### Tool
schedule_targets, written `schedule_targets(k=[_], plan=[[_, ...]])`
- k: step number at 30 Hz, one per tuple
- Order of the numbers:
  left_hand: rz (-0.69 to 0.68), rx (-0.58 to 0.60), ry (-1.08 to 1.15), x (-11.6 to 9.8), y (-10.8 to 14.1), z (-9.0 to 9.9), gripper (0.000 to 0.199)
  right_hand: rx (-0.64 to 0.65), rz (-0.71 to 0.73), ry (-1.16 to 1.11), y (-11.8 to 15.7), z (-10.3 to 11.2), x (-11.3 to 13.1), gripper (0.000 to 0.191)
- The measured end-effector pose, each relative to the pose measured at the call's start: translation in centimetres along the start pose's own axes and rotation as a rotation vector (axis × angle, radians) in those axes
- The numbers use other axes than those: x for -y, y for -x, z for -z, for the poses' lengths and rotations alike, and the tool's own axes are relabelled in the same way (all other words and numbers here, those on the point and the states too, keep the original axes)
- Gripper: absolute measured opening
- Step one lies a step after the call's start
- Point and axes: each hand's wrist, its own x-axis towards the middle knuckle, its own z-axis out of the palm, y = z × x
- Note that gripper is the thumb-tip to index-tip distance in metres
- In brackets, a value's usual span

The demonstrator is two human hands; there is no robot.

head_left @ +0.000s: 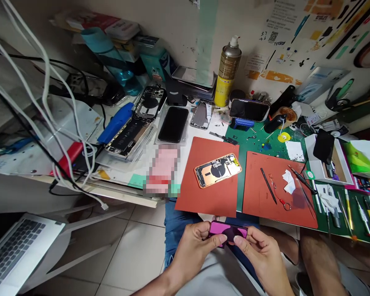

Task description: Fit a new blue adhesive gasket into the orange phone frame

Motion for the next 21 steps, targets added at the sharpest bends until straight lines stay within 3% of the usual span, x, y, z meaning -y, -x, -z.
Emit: schedule_targets(k=[7, 17, 21], plan=[[0.007, 0.043, -0.018, -0.1, 0.7, -0.5, 0.045, -0.048, 0.036, -0.021, 0.7, 0.5, -0.1, 0.047], [-0.028, 0.043, -0.031, -0.2, 1.1, -1.0, 0.042, -0.017, 0.039, -0.038, 0.8, 0.7, -0.8, 0.044], [-0.034, 0.046, -0.024, -0.6, 1.0, -0.9, 0.04, 0.058, 0.062, -0.021, 0.1, 1.4, -0.7, 0.041]])
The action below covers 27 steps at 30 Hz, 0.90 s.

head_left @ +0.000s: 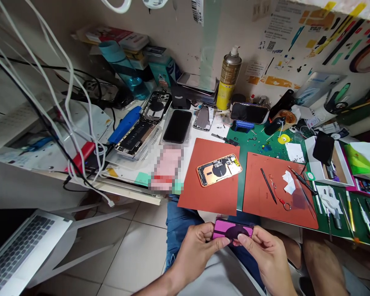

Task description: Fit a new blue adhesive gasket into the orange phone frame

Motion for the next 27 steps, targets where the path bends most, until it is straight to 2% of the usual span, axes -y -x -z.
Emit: schedule_targets(k=[4, 7, 10, 15, 18, 20, 24, 25, 27], plan=[[0.028, 0.061, 0.017, -0.9, -0.3, 1.7, 0.069, 0.15, -0.042, -0.015, -1.1, 1.2, 0.8, 0.038], [0.075, 0.024, 0.038, -1.3, -1.2, 3.5, 0.07, 0.337, -0.107, -0.02, -2.0, 1.9, 2.2, 0.037], [0.166, 0.116, 0.0, -2.0, -2.3, 4.4, 0.069, 0.471, -0.071, 0.1, -3.2, 2.2, 3.9, 0.042], [0.208, 0.308, -0.115, -3.9, -3.0, 3.3, 0.05, 0.561, 0.055, 0.353, -5.4, 2.2, 5.6, 0.053], [0.195, 0.348, -0.139, -4.1, -3.1, 2.2, 0.042, 0.583, 0.098, 0.435, -6.3, 1.9, 6.1, 0.052], [0.162, 0.293, -0.125, -3.7, -3.2, 1.8, 0.038, 0.481, 0.142, 0.437, -6.3, 1.9, 6.3, 0.041], [0.074, 0.094, -0.04, -2.7, -3.2, 1.4, 0.041, -0.064, 0.392, 0.374, -4.4, 2.1, 5.2, 0.022], [0.056, 0.048, -0.01, -2.6, -3.2, 1.3, 0.043, -0.17, 0.469, 0.377, -3.7, 2.1, 4.5, 0.018], [0.023, -0.033, 0.052, -2.6, -3.1, 1.0, 0.046, -0.291, 0.613, 0.431, -2.0, 1.8, 2.9, 0.011]])
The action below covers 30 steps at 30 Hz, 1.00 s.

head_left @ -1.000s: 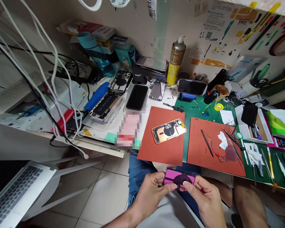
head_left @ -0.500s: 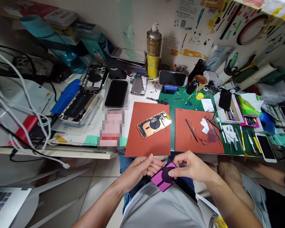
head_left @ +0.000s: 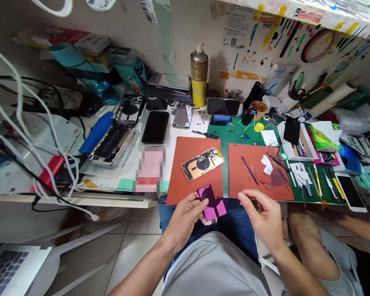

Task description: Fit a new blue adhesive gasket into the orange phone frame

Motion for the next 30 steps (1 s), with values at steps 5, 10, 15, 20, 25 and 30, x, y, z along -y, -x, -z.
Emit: schedule_targets(k=[5, 10, 15, 20, 25, 30], plan=[[-0.051, -0.106, 0.124, -0.4, 0.0, -1.3, 0.049, -0.038, 0.413, 0.234, 5.0, -2.9, -0.2, 0.017], [-0.054, -0.107, 0.18, -0.3, 0.0, -2.1, 0.046, -0.093, 0.603, 0.449, 5.5, -5.5, -0.2, 0.021], [-0.057, -0.086, 0.225, -0.2, 0.4, -2.4, 0.04, -0.083, 0.69, 0.487, 4.4, -5.5, -0.2, 0.02], [-0.074, -0.099, 0.262, -0.1, 0.6, -2.3, 0.041, -0.063, 0.697, 0.433, 4.2, -5.3, 0.0, 0.023], [-0.055, -0.063, 0.261, -0.1, 0.5, -1.9, 0.044, 0.026, 0.581, 0.315, 4.1, -4.8, 0.0, 0.026], [0.0, -0.016, 0.228, -0.2, 0.6, -1.8, 0.046, 0.1, 0.441, 0.241, 4.0, -4.1, -0.1, 0.03]])
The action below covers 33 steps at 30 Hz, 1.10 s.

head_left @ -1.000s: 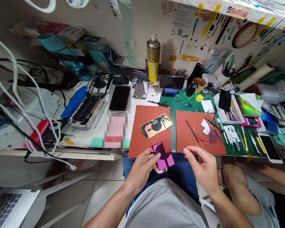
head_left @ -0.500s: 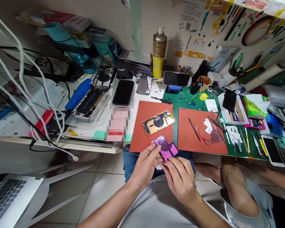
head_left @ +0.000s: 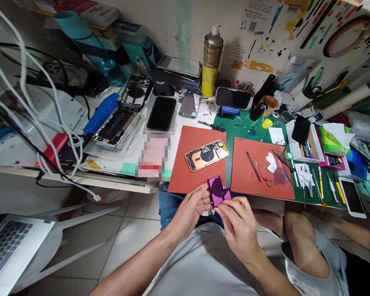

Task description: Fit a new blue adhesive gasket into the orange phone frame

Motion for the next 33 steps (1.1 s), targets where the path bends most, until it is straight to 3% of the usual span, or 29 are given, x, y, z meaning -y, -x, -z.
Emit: schedule_targets(k=[6, 21, 27, 33], plan=[[0.075, 0.038, -0.043, -0.3, 0.0, 0.1, 0.044, 0.045, -0.117, -0.011, -0.4, 0.5, -0.2, 0.019], [0.116, 0.162, -0.132, -0.7, 0.1, 0.5, 0.04, 0.044, -0.109, 0.004, -1.1, 1.0, -0.7, 0.019], [0.159, 0.251, -0.122, -0.7, -0.1, 0.8, 0.058, 0.047, -0.1, 0.013, -1.2, 1.1, -0.9, 0.018], [0.159, 0.246, -0.134, -0.3, -0.2, 0.8, 0.064, 0.05, -0.103, 0.009, -1.4, 1.0, -0.8, 0.017]])
